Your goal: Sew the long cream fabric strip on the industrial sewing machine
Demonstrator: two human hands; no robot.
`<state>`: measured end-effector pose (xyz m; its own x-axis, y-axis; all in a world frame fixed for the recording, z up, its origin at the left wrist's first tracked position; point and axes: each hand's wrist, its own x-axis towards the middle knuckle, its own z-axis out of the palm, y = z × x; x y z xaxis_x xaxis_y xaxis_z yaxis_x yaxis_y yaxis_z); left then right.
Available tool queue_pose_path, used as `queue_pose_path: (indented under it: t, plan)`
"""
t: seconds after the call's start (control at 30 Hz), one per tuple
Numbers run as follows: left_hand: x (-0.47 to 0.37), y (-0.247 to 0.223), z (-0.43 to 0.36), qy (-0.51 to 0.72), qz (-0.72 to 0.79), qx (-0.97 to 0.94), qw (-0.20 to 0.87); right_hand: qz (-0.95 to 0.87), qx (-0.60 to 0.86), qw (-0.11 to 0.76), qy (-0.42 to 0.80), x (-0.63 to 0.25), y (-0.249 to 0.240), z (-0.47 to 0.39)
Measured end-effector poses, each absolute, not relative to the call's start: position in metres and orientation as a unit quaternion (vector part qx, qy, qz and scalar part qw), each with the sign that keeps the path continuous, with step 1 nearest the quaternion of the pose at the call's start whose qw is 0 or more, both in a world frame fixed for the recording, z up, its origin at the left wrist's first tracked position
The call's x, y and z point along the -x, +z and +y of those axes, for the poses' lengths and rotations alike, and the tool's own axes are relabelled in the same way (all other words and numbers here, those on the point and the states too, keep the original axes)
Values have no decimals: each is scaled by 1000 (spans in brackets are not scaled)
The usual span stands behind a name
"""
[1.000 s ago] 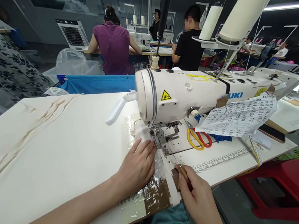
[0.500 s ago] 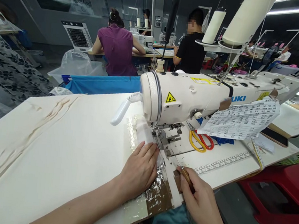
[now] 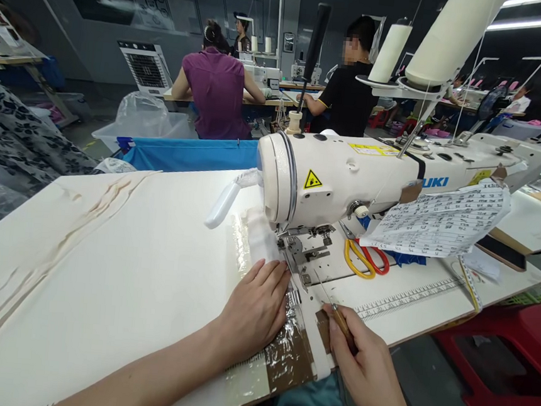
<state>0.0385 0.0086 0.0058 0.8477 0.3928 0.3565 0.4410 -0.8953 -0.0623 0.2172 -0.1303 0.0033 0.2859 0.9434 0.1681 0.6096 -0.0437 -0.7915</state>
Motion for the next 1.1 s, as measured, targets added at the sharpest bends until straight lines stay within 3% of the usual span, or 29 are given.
queue_pose_path:
  t: [0.23,0.47,0.73,1.1]
  plan:
    - [-41,5,14,-163,-228,957,67,-494,712,444,229,-206,6,-132]
    - [-43,-1,26,-197,-234,951,36,-634,604,460,145,-195,1,-114]
    - [-43,-2,36,-237,-232,943,-21,-722,598,345,-46,-180,-1,-85]
    - [-44,-3,36,-250,-230,940,-15,-719,640,250,-102,-175,-3,-78]
